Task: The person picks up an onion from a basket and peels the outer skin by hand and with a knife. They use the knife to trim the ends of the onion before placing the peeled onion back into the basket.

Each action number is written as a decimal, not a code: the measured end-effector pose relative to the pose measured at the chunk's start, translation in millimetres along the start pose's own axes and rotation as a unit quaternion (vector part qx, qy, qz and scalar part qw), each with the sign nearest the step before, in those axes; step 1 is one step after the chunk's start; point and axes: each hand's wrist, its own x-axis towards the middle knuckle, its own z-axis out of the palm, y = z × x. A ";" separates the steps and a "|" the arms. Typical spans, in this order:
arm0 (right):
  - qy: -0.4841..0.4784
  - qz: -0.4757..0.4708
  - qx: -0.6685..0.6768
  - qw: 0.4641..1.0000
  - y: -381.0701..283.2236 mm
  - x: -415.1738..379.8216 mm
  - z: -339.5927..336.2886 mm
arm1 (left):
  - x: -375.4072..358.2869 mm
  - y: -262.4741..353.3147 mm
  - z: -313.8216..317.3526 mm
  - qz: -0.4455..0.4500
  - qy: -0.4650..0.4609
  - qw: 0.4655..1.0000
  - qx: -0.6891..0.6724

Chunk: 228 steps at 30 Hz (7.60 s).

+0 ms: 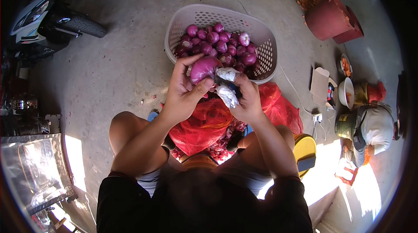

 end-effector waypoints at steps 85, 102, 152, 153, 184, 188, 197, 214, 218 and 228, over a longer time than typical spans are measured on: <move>-0.097 0.015 -0.058 0.994 -2.1 7.7 -21.1 | -3.0 2.1 -7.6 -0.083 -0.003 0.997 0.003; -0.015 0.021 0.048 0.999 4.6 -0.7 -6.2 | -2.1 2.1 -7.0 -0.061 -0.003 0.998 -0.022; 0.011 0.093 0.151 0.984 3.8 2.1 -4.1 | -0.5 0.1 -2.6 -0.028 -0.041 0.999 -0.009; 0.027 0.093 0.155 0.983 3.0 3.7 -4.8 | -1.0 -0.3 -3.3 -0.037 -0.042 0.998 -0.018; -0.112 0.168 -0.013 0.979 -7.4 8.1 -36.3 | 3.1 5.6 -21.7 -0.112 -0.027 0.966 -0.229; -0.072 0.099 -0.107 0.987 -9.0 8.6 -35.1 | 3.0 3.6 -26.6 -0.075 -0.022 0.985 -0.152; 0.024 0.173 -0.058 0.983 -8.7 12.0 -38.3 | 6.3 9.2 -9.6 0.088 0.009 0.992 0.094; -0.118 0.107 -0.005 0.987 -9.9 5.4 -23.5 | 2.4 2.6 -5.1 0.101 -0.032 0.977 0.187; -0.102 0.093 -0.002 0.990 -17.5 10.6 -22.6 | 2.6 2.2 -6.0 0.130 -0.037 0.971 0.198; -0.045 0.028 0.023 0.998 -5.9 7.8 -9.0 | 0.7 -2.9 -4.4 0.133 -0.012 0.982 0.137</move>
